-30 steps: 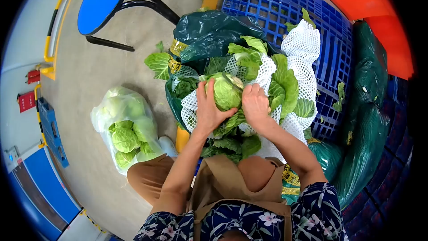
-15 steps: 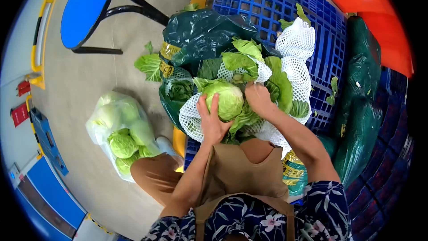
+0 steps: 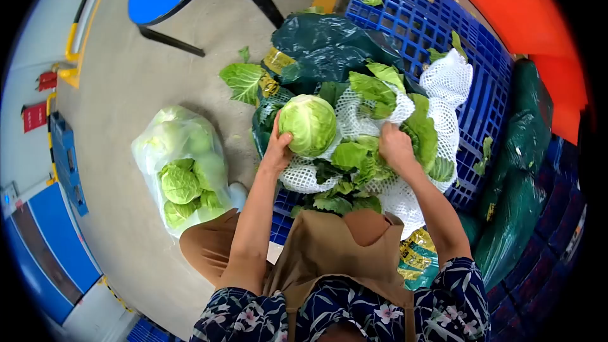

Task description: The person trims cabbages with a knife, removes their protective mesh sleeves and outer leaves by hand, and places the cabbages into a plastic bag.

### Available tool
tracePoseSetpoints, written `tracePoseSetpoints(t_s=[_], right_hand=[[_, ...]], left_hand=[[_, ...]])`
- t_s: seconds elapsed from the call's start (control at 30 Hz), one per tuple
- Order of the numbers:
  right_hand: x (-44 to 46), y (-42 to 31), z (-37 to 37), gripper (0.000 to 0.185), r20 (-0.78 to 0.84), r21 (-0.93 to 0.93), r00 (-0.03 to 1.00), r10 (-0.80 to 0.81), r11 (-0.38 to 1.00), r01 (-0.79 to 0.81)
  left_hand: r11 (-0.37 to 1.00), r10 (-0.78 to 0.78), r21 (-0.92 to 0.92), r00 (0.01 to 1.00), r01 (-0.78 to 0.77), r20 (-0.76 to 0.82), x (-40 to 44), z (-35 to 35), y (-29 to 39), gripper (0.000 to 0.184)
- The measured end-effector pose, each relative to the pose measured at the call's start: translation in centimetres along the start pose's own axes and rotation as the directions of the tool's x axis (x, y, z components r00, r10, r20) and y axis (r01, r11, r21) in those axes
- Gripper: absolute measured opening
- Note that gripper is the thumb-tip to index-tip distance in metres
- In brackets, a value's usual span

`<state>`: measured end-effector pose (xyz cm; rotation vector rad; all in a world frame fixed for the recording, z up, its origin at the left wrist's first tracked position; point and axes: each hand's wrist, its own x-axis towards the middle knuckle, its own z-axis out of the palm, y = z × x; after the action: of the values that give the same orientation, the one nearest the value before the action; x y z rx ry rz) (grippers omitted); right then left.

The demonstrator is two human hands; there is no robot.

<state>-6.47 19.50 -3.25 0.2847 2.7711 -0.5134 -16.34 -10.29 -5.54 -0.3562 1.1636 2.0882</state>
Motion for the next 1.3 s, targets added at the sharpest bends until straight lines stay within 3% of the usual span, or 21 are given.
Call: tracePoseSetpoints(t_s=[0.03,0.1,0.13,0.23,0.3,0.37,0.43,0.47,0.53,0.6,0.67,0.77,0.83,0.87,0.97,1.0,1.1,1.13,1.2,1.23,1.3], right_hand=[[-0.3,-0.4,-0.6,0.014,-0.010,0.033,1.000,-0.024,0.999,0.025],[-1.2,-4.0,-4.9,0.018,-0.151,0.380,0.988,-0.022,0.922,0.078],[-1.2,-4.3,-5.1,0.029,-0.194,0.396,0.981,0.013,0.916,0.066],[-1.3,-9.4,-9.2,0.038,-0.106,0.624,0.988,0.114,0.781,-0.024],[-0.4,-12.4,-9.3,0.044,-0.169,0.716,0.986,-0.007,0.687,0.127],[0.7,-14.5,-9.0,0.049,-0.298,0.698,0.937,-0.184,0.628,0.346],[1.4,-16.2,-8.4,0.053,-0.446,0.556,0.797,-0.409,0.571,0.604],[1.4,-17.4,-8.3,0.053,-0.397,0.645,0.813,-0.426,0.501,0.578],[1.4,-18.6,-7.6,0.051,-0.426,0.634,0.796,-0.431,0.485,0.602],[1.1,-19.7,-6.7,0.046,-0.523,0.568,0.748,-0.408,0.487,0.663],[0.6,-20.4,-5.8,0.044,-0.504,0.667,0.805,-0.313,0.452,0.593],[-0.1,-21.8,-5.6,0.037,-0.665,0.507,0.685,-0.299,0.492,0.707],[0.6,-22.1,-5.4,0.033,-0.781,0.225,0.483,-0.396,0.543,0.809],[1.1,-22.1,-5.6,0.028,-0.801,0.190,0.438,-0.408,0.521,0.832],[2.4,-21.9,-6.1,0.025,-0.812,0.195,0.454,-0.366,0.564,0.803],[3.2,-22.6,-6.7,0.023,-0.888,0.177,0.377,-0.264,0.561,0.809],[2.8,-22.9,-8.4,0.019,-0.811,0.323,0.550,-0.200,0.631,0.706],[3.0,-22.7,-9.0,0.018,-0.703,0.479,0.704,-0.102,0.664,0.574],[3.0,-21.8,-12.1,0.017,-0.373,0.905,0.915,0.151,0.276,0.324],[3.1,-21.3,-13.3,0.017,-0.147,0.989,0.969,0.199,0.024,0.145],[4.6,-18.5,-14.3,0.016,-0.139,0.980,0.942,0.305,-0.092,0.174]], left_hand=[[0.989,-0.020,-0.149,1.000,0.017,-0.015,-0.1,-0.3,-0.4,0.098],[0.901,-0.049,-0.433,0.997,0.022,-0.052,-1.1,-2.0,-1.7,0.093],[0.922,0.018,-0.386,0.998,0.008,0.064,-0.9,-1.9,-1.6,0.086],[0.738,0.081,-0.675,0.994,-0.015,0.067,-1.6,-0.3,-1.3,0.077],[0.692,0.125,-0.722,0.984,0.006,0.128,-1.5,0.2,-1.0,0.076],[0.605,0.118,-0.796,0.990,-0.008,0.079,-1.8,1.3,0.2,0.084],[0.735,0.219,-0.666,0.974,-0.129,0.053,-3.7,3.0,2.3,0.077],[0.770,0.250,-0.619,0.966,-0.154,0.071,-4.5,3.0,2.8,0.079],[0.862,0.293,-0.460,0.950,-0.215,0.106,-5.5,2.4,3.3,0.091],[0.860,0.293,-0.452,0.954,-0.236,0.059,-6.3,2.0,3.8,0.093],[0.857,0.295,-0.447,0.955,-0.257,0.015,-6.9,1.7,4.1,0.095],[0.853,0.283,-0.444,0.958,-0.274,-0.049,-8.1,1.3,3.9,0.096],[0.854,0.268,-0.457,0.963,-0.251,-0.028,-8.4,1.2,3.7,0.095],[0.853,0.250,-0.462,0.967,-0.243,-0.047,-8.6,1.2,3.6,0.095],[0.855,0.260,-0.454,0.965,-0.250,-0.041,-9.4,1.5,3.0,0.096],[0.852,0.272,-0.455,0.962,-0.259,-0.039,-9.5,1.7,2.5,0.096],[0.767,0.279,-0.591,0.959,-0.251,-0.045,-8.6,2.4,0.7,0.093],[0.747,0.285,-0.622,0.958,-0.234,-0.019,-8.4,2.6,0.5,0.093],[0.679,0.332,-0.706,0.942,-0.201,0.051,-8.1,3.0,0.1,0.086],[0.634,0.294,-0.755,0.955,-0.166,0.037,-7.9,3.1,-0.3,0.082],[0.529,0.222,-0.842,0.975,-0.106,0.017,-7.1,3.3,-1.1,0.075]])
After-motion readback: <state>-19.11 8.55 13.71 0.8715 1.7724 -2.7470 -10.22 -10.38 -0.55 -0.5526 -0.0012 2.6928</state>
